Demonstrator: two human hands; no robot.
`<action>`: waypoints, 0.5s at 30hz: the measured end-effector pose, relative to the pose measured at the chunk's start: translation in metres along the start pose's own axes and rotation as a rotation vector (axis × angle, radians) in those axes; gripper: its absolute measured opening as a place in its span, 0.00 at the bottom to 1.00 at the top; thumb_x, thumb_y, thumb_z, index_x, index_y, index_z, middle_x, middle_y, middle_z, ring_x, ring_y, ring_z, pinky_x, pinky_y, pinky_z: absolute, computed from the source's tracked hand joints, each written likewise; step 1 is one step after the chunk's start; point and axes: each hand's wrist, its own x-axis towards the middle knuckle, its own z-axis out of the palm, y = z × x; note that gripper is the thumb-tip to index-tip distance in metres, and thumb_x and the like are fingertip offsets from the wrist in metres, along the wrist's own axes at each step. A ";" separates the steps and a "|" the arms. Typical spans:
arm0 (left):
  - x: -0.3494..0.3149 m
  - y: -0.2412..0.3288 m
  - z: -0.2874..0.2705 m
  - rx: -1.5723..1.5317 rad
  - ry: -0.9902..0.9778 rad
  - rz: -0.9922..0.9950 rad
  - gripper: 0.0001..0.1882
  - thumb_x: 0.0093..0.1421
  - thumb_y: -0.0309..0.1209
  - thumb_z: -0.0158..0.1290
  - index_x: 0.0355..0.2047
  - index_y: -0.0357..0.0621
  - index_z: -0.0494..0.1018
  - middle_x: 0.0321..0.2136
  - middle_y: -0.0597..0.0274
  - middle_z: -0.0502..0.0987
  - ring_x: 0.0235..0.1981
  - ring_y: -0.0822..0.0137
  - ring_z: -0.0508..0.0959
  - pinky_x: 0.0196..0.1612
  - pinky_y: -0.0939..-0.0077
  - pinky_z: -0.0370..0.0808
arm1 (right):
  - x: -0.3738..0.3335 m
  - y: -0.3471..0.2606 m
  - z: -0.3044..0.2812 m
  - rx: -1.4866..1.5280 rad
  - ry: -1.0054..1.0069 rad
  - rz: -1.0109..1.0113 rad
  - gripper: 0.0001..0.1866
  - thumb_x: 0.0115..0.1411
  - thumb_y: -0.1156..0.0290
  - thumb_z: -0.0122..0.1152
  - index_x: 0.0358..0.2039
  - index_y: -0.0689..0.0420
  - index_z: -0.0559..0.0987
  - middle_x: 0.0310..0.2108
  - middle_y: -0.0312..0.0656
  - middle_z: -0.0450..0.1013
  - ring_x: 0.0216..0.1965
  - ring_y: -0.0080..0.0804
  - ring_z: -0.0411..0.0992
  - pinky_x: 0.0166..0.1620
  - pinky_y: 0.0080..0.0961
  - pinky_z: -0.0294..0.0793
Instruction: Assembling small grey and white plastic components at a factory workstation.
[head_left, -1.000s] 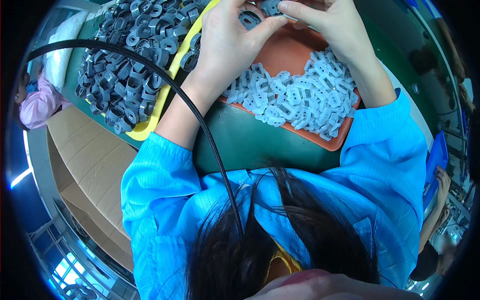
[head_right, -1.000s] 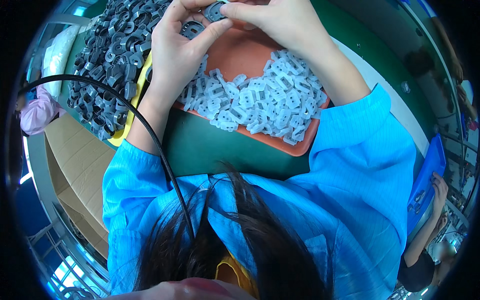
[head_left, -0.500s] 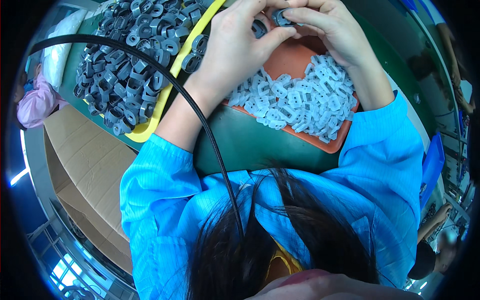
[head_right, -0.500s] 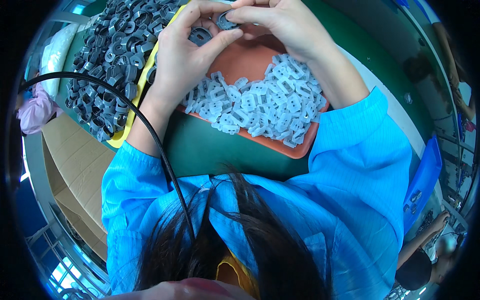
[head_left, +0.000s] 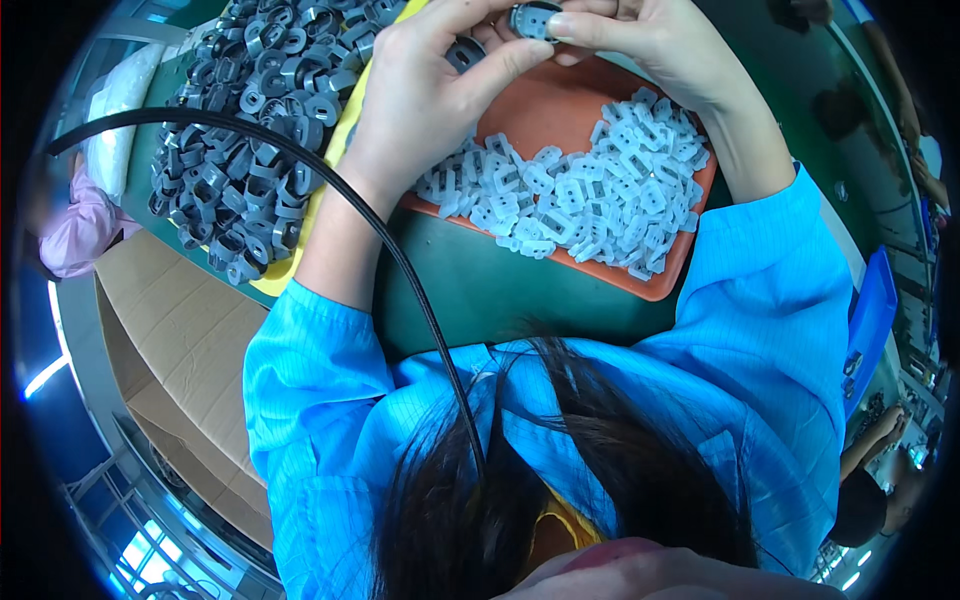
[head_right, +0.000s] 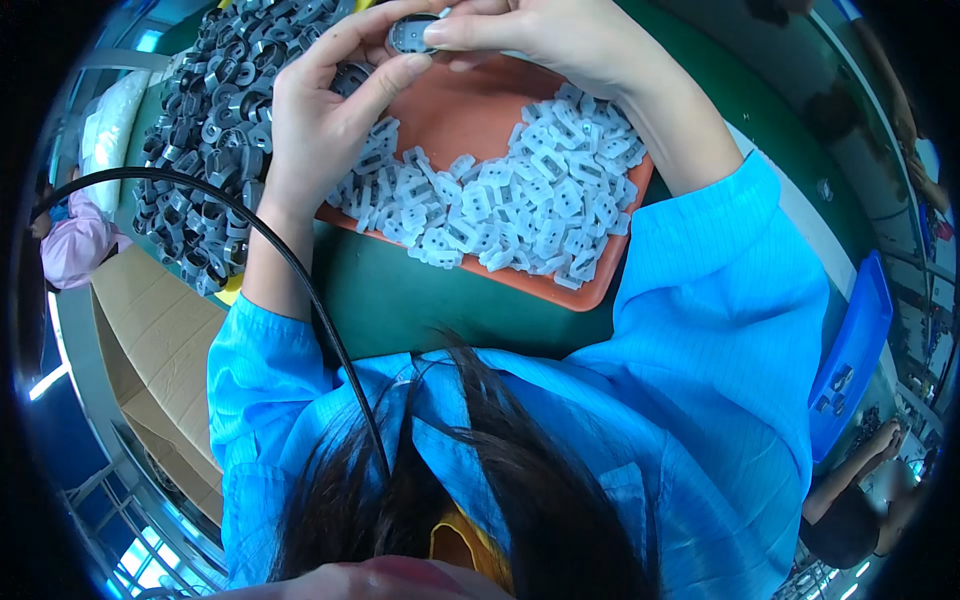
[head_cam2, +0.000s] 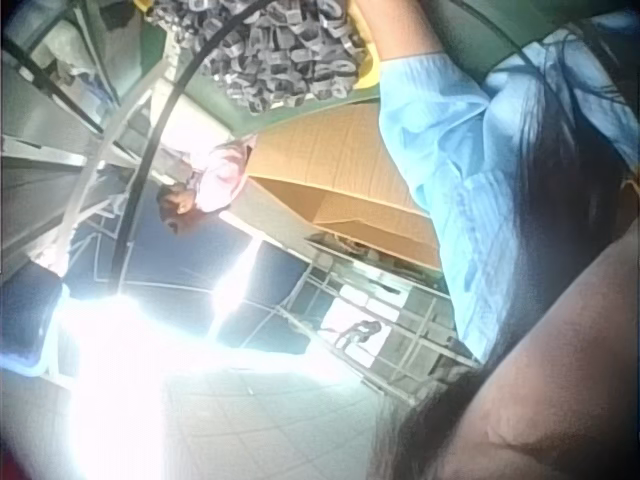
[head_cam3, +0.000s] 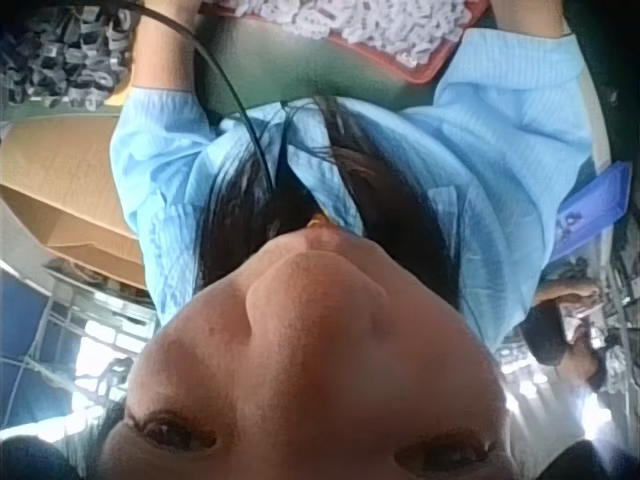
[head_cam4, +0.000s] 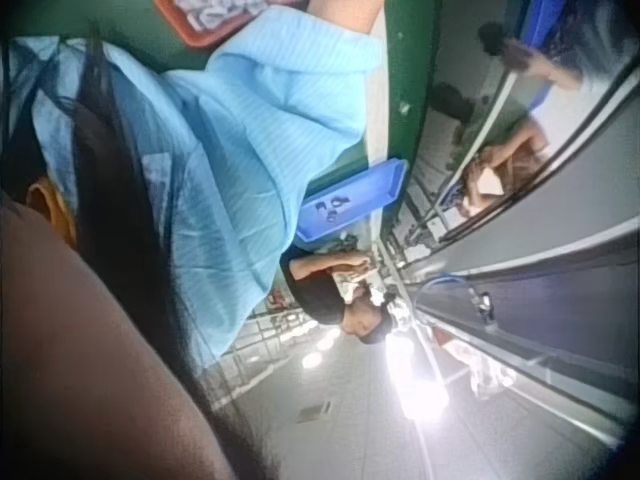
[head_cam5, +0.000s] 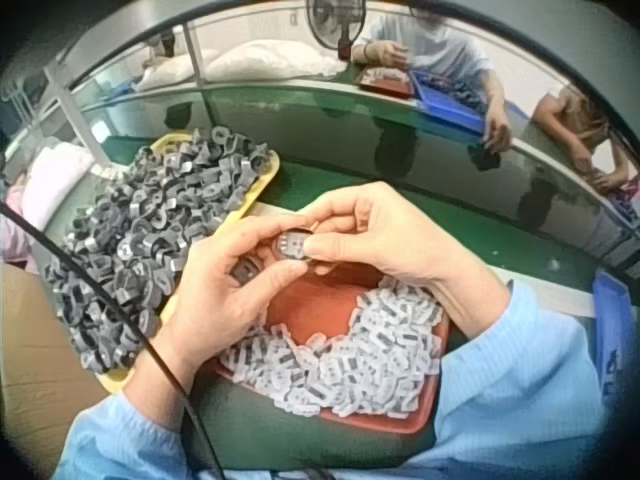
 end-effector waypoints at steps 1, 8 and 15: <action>0.000 0.000 -0.001 0.007 0.003 0.007 0.21 0.59 0.22 0.65 0.53 0.37 0.78 0.36 0.60 0.81 0.30 0.73 0.77 0.37 0.77 0.76 | 0.000 0.003 -0.003 -0.003 -0.003 -0.009 0.15 0.66 0.75 0.66 0.51 0.66 0.80 0.39 0.43 0.82 0.37 0.24 0.80 0.43 0.20 0.81; -0.004 0.002 0.004 -0.071 0.023 -0.073 0.20 0.60 0.20 0.63 0.53 0.36 0.76 0.37 0.64 0.78 0.33 0.77 0.77 0.36 0.82 0.74 | 0.000 0.012 0.005 0.387 0.055 0.008 0.14 0.66 0.77 0.64 0.51 0.64 0.79 0.46 0.46 0.81 0.44 0.27 0.81 0.48 0.21 0.81; -0.004 -0.010 0.014 -0.295 0.012 -0.131 0.21 0.64 0.22 0.60 0.55 0.36 0.68 0.41 0.63 0.74 0.39 0.75 0.75 0.44 0.81 0.74 | 0.002 0.008 -0.007 0.274 0.190 0.125 0.06 0.61 0.78 0.66 0.37 0.57 0.78 0.32 0.37 0.78 0.30 0.20 0.74 0.35 0.17 0.72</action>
